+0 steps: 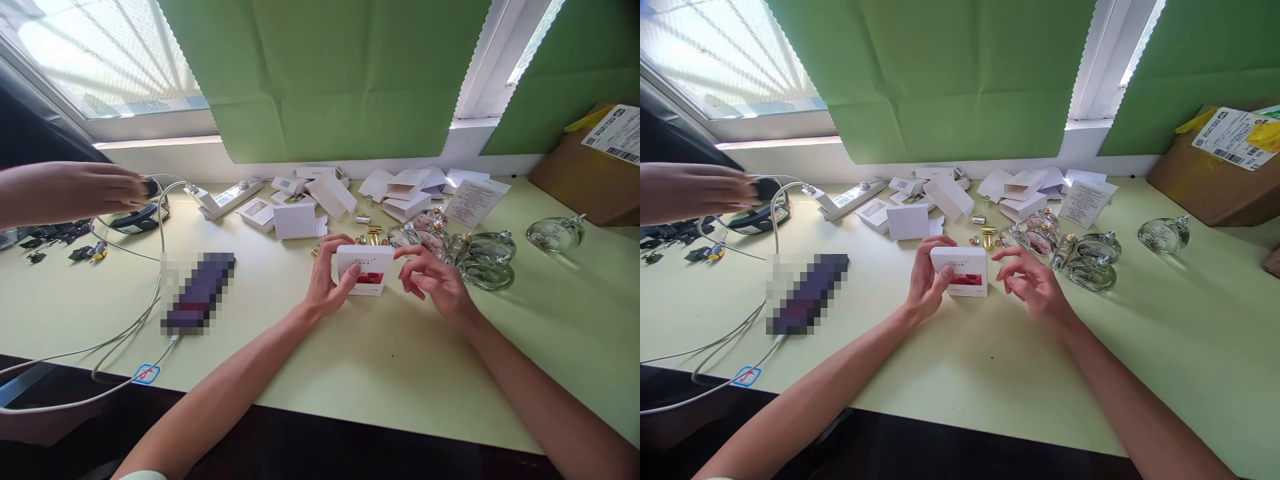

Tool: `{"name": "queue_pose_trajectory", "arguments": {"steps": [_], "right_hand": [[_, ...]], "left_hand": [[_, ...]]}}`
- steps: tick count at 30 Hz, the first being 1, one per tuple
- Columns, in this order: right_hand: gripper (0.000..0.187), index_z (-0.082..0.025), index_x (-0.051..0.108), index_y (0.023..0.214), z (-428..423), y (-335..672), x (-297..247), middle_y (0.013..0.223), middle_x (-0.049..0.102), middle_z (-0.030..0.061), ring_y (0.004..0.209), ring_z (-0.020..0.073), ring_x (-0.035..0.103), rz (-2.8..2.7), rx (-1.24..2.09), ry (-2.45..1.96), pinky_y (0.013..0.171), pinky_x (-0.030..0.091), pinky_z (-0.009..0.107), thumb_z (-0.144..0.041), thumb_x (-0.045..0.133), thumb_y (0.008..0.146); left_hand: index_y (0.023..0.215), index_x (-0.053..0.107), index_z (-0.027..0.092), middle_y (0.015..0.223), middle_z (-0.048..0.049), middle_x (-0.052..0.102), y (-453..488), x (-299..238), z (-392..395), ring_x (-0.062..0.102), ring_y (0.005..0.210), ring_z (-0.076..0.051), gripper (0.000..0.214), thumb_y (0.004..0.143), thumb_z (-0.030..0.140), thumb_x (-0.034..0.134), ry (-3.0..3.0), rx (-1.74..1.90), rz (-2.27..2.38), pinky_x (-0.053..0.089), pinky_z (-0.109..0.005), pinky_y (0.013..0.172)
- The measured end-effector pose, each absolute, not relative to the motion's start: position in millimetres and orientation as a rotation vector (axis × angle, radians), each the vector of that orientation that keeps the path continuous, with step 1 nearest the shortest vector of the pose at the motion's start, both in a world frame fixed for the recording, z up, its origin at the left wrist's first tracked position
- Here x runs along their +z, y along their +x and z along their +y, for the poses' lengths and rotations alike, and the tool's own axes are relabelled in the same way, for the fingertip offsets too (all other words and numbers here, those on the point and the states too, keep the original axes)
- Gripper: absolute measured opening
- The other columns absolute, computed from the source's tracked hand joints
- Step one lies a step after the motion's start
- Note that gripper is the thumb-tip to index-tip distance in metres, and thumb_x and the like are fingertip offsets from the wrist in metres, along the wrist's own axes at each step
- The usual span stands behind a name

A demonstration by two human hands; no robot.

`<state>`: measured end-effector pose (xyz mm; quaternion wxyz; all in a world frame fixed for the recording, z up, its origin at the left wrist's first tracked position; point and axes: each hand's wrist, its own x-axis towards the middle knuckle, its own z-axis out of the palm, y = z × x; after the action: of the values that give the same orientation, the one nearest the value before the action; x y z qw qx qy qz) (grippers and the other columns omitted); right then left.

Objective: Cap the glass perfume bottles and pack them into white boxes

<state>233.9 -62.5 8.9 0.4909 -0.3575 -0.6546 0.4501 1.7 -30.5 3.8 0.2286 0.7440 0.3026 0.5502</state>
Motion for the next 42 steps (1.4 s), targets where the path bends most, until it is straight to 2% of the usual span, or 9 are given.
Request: {"name": "queue_pose_trajectory", "arguments": {"steps": [7,15,18,21,23,26,30,34,42], "right_hand": [[0.038,-0.030,0.056,0.128,-64,229,10,0.085,0.057,-0.0005,0.067,0.0123,0.054,-1.687,1.245,-1.071,0.061,0.048,0.028,-0.035,0.062,0.091],[0.027,-0.024,0.062,0.101,-68,221,5,0.114,0.059,0.0051,0.076,0.0121,0.056,-1.841,1.302,-0.994,0.065,0.051,0.028,-0.040,0.073,0.082],[0.064,-0.033,0.052,0.130,-67,224,5,0.144,0.043,0.0084,0.082,0.0133,0.059,-1.836,1.378,-1.002,0.063,0.053,0.029,-0.039,0.080,0.073],[0.099,-0.036,0.027,0.152,-67,225,6,0.129,0.055,0.0086,0.076,0.0135,0.059,-1.876,1.481,-1.057,0.064,0.053,0.031,-0.040,0.083,0.070],[0.095,-0.032,0.033,0.149,-68,224,8,0.116,0.058,0.0062,0.078,0.0153,0.058,-1.907,1.407,-1.118,0.070,0.053,0.032,-0.043,0.083,0.069],[0.078,-0.030,0.046,0.133,-69,225,9,0.123,0.054,0.0063,0.103,0.0230,0.055,-1.940,1.211,-1.227,0.089,0.050,0.039,-0.048,0.084,0.067],[0.079,-0.032,0.032,0.131,-68,227,4,0.136,0.051,0.0080,0.127,0.0272,0.047,-1.785,1.317,-1.172,0.101,0.046,0.043,-0.045,0.082,0.071],[0.082,-0.031,0.025,0.136,-66,223,1,0.133,0.054,0.0103,0.120,0.0258,0.056,-1.628,1.337,-1.149,0.097,0.050,0.042,-0.045,0.079,0.076],[0.073,-0.032,0.020,0.149,-64,222,3,0.132,0.055,0.0107,0.115,0.0252,0.060,-1.660,1.276,-1.218,0.094,0.051,0.044,-0.051,0.060,0.091]], "left_hand": [[0.100,0.050,0.021,0.116,-0.0098,0.051,-2,7,-34,0.051,0.104,-0.024,0.025,0.076,0.017,0.050,2.071,1.524,0.760,0.046,-0.040,0.085],[0.108,0.045,0.025,0.114,-0.0083,0.049,4,9,-33,0.051,0.105,-0.023,0.031,0.079,0.021,0.056,1.931,1.553,0.723,0.048,-0.040,0.087],[0.111,0.043,0.026,0.114,-0.0085,0.048,8,5,-36,0.053,0.107,-0.022,0.035,0.082,0.027,0.062,1.889,1.482,0.624,0.050,-0.037,0.084],[0.119,0.042,0.027,0.120,-0.0093,0.047,9,1,-36,0.053,0.112,-0.022,0.038,0.085,0.028,0.061,1.941,1.421,0.594,0.052,-0.037,0.086],[0.126,0.041,0.027,0.120,-0.0086,0.049,5,0,-29,0.054,0.110,-0.021,0.042,0.087,0.023,0.056,2.027,1.436,0.709,0.051,-0.038,0.089],[0.126,0.045,0.027,0.118,-0.0076,0.053,-10,4,-11,0.055,0.108,-0.021,0.042,0.086,0.015,0.051,2.076,1.532,1.171,0.048,-0.040,0.094],[0.131,0.046,0.024,0.136,-0.0114,0.047,-42,6,16,0.041,0.130,-0.029,0.058,0.076,0.010,0.054,1.997,1.452,1.842,0.037,-0.049,0.108],[0.143,0.039,0.027,0.153,-0.0061,0.038,-64,-2,32,0.027,0.146,-0.028,0.081,0.067,-0.001,0.047,2.149,1.066,1.995,0.025,-0.049,0.118],[0.145,0.040,0.029,0.157,-0.0058,0.037,-67,-8,36,0.025,0.148,-0.031,0.069,0.079,0.015,0.053,2.136,0.850,2.048,0.025,-0.055,0.117]]}}
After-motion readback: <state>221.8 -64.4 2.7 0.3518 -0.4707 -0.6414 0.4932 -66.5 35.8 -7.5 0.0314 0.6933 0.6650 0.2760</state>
